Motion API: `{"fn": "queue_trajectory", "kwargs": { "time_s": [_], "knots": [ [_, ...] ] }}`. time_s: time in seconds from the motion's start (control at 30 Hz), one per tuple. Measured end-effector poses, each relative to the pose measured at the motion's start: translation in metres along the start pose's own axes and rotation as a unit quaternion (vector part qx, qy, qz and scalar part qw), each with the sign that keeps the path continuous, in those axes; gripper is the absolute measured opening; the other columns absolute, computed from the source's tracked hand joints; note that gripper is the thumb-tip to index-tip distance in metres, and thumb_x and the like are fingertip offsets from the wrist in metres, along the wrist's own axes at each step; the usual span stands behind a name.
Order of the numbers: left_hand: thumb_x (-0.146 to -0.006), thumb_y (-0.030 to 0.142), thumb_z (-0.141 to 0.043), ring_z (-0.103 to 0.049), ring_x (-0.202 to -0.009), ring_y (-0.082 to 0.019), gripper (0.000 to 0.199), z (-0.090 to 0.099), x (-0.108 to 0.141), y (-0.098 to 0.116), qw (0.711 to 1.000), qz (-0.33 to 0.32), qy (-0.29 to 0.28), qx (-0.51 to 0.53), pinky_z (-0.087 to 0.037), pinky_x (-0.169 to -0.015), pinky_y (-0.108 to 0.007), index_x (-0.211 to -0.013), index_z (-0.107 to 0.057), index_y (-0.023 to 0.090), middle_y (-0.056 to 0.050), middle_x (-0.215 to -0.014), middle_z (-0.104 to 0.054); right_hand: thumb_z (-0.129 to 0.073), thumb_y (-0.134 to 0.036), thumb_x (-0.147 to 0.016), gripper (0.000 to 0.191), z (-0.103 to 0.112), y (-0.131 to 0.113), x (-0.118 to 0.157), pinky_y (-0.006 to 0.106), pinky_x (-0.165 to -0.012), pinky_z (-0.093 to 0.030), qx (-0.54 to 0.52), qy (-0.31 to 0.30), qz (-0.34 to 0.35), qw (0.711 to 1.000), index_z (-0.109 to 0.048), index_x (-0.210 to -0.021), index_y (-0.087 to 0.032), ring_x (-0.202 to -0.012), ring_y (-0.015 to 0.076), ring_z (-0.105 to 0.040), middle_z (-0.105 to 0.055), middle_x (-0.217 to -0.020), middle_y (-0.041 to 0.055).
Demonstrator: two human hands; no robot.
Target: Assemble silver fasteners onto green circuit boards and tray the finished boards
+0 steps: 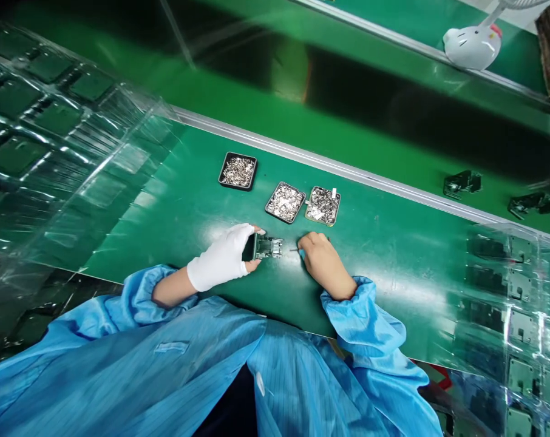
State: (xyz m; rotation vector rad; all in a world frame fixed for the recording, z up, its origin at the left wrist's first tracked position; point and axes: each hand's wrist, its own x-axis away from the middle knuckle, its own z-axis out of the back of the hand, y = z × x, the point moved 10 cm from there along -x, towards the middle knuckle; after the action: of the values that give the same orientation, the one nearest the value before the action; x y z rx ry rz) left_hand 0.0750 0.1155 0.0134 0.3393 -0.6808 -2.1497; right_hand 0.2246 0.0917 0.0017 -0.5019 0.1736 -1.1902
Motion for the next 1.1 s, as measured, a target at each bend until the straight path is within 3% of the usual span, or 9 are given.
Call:
{"fn": "queue_trajectory", "kwargs": {
  "time_s": [0.17,0.43,0.67,0.87,1.1],
  "knots": [
    [-0.068,0.024,-0.067,-0.054,-0.116,-0.031,0.054,-0.001,-0.006,-0.011,1.0,-0.007,-0.012,0.028,-0.043,-0.102,-0.048,-0.118,-0.05,0.013,-0.012,-0.117,-0.062,-0.046,-0.016,-0.091,0.014,-0.007,-0.004,-0.014,0.028,-0.075,-0.043,-0.156,0.005,-0.008,0.988,-0.058,-0.095,-0.019,-0.083,0.0183,-0.058,-0.063,-0.094,0.0045],
    [-0.07,0.026,-0.066,-0.054,-0.12,-0.03,0.055,-0.008,-0.004,-0.013,0.999,-0.011,-0.035,0.026,-0.033,-0.113,-0.05,-0.121,-0.049,0.014,-0.011,-0.123,-0.061,-0.05,-0.011,-0.086,0.015,-0.016,-0.005,-0.022,0.026,-0.063,-0.037,-0.059,-0.044,-0.074,0.995,-0.06,-0.092,-0.02,-0.077,0.0189,-0.059,-0.065,-0.094,0.0041],
    [-0.069,0.027,-0.067,-0.054,-0.12,-0.031,0.057,-0.009,-0.004,-0.014,0.998,-0.016,-0.043,0.033,-0.034,-0.111,-0.053,-0.122,-0.048,0.016,-0.011,-0.124,-0.061,-0.051,-0.004,-0.076,0.024,-0.023,0.001,-0.019,0.022,-0.061,-0.037,-0.214,-0.088,-0.046,0.972,-0.065,-0.09,-0.019,-0.066,0.0128,-0.055,-0.065,-0.086,-0.0006],
    [-0.07,0.027,-0.066,-0.055,-0.118,-0.03,0.055,-0.007,-0.004,-0.012,0.998,-0.024,-0.043,0.038,-0.034,-0.112,-0.052,-0.121,-0.048,0.015,-0.012,-0.123,-0.061,-0.049,-0.001,-0.076,0.026,-0.02,-0.006,-0.017,0.025,-0.07,-0.039,-0.148,-0.087,-0.041,0.984,-0.063,-0.09,-0.019,-0.082,0.0174,-0.059,-0.065,-0.093,0.0021],
    [-0.07,0.028,-0.067,-0.052,-0.122,-0.032,0.057,-0.009,-0.003,-0.016,0.998,-0.001,-0.059,0.031,-0.037,-0.11,-0.053,-0.123,-0.049,0.016,-0.012,-0.124,-0.06,-0.05,-0.001,-0.075,0.03,-0.024,-0.002,-0.014,0.023,-0.066,-0.038,-0.173,-0.093,-0.049,0.979,-0.063,-0.092,-0.022,-0.075,0.0154,-0.06,-0.067,-0.092,-0.001]
  ]
}}
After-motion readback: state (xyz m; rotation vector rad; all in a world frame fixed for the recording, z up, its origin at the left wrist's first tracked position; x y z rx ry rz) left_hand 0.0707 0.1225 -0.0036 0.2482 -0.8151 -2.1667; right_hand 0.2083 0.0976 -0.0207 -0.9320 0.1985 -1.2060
